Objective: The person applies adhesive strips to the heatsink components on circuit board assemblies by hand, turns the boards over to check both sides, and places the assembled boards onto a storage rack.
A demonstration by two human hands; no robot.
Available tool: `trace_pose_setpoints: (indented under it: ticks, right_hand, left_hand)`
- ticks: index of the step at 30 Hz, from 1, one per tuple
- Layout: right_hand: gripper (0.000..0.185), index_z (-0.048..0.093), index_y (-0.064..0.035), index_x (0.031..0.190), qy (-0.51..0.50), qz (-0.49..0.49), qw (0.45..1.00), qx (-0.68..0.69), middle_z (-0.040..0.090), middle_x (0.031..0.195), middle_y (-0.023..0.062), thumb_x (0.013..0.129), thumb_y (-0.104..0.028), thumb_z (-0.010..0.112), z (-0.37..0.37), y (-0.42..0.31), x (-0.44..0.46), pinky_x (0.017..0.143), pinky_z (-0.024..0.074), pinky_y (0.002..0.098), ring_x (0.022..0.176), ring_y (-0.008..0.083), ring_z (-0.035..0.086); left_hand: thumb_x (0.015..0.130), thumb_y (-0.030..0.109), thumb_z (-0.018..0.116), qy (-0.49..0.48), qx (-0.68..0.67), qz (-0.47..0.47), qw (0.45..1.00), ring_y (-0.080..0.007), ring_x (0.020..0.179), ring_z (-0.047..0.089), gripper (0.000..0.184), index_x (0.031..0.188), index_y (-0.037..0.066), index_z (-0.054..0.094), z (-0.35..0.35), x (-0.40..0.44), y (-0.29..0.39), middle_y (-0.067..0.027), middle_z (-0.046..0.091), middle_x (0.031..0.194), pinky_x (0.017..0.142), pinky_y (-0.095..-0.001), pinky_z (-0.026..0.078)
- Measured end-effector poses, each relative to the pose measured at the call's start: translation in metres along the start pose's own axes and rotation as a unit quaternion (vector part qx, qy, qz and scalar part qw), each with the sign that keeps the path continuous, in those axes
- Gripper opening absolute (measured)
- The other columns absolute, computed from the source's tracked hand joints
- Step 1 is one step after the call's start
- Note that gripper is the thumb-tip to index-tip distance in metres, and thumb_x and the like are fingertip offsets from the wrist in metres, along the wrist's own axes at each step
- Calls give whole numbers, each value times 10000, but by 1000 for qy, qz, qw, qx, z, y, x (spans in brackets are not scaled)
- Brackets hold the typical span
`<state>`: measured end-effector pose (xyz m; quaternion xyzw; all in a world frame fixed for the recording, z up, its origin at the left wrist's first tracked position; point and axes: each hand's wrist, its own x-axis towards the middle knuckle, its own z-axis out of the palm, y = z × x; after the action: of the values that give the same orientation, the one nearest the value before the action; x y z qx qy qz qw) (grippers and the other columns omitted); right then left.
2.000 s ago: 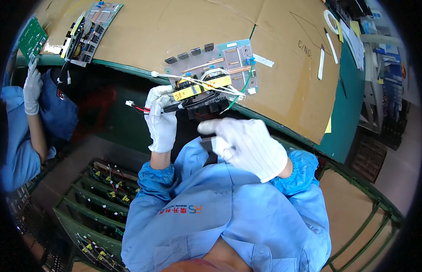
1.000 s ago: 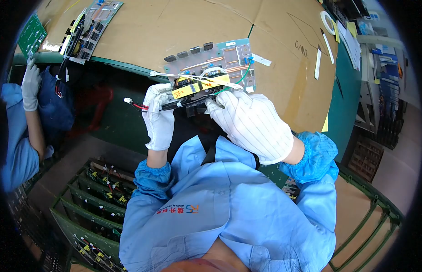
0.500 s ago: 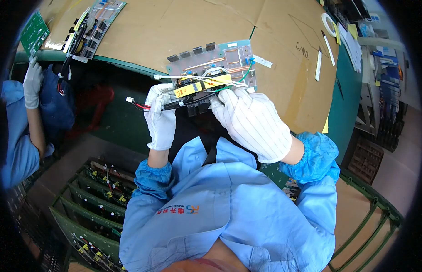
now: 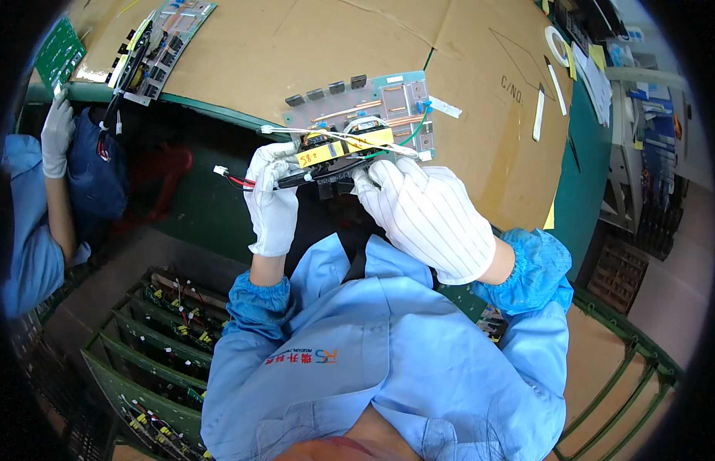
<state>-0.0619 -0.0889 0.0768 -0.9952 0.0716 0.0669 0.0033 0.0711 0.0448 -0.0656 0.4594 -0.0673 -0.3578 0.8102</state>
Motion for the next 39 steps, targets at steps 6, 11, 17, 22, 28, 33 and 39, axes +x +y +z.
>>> trace_pose_setpoints:
  ticks: [6,11,17,22,28,33,39]
  right_hand:
    - [134,602,-67,912,58,-32,998,-4,553,795,48,881,-186,656,-6,-1,6,577,467,329,702,203,586]
    - [128,618,-72,929,62,-25,998,-20,548,803,49,871,-181,652,-2,0,5,569,464,326,711,196,579]
    - [198,653,-111,1031,42,-27,998,-28,548,865,32,837,-153,659,-2,0,2,573,451,326,752,175,577]
    - [115,629,-74,919,53,-30,998,-29,543,821,51,880,-182,640,-3,0,5,575,458,330,720,193,577]
    - [334,684,-148,1142,24,-43,998,-37,557,932,14,809,-139,672,-2,0,1,595,437,320,800,167,573]
    - [300,694,-148,1103,3,-11,999,-36,562,921,5,803,-145,679,-1,-6,1,609,442,315,814,160,578]
    - [306,694,-140,1099,26,-27,999,-20,567,912,3,793,-139,681,-1,-3,1,601,456,315,811,156,586]
  left_hand:
    - [945,102,434,-13,119,43,992,-108,887,636,254,1104,-10,598,-1,1,0,-69,634,1003,771,-248,535]
    - [948,104,429,-13,108,40,993,-111,894,637,256,1106,-4,598,-2,2,-1,-67,635,1000,779,-252,536]
    - [951,128,434,-13,80,25,996,-114,906,637,265,1112,-6,597,0,1,1,-68,636,1003,797,-257,535]
    - [950,144,438,-4,46,10,999,-116,910,635,278,1117,-15,595,0,0,1,-68,635,1004,800,-261,535]
    - [946,131,442,-9,36,9,999,-116,911,632,278,1122,-21,594,-1,-1,1,-72,629,1011,804,-264,536]
    - [935,107,447,-19,163,54,985,-117,908,633,278,1130,-25,595,-2,0,3,-72,628,1015,807,-264,539]
    - [940,116,437,0,30,-1,1000,-126,921,640,284,1128,-26,596,0,-3,2,-81,634,1029,812,-261,536]
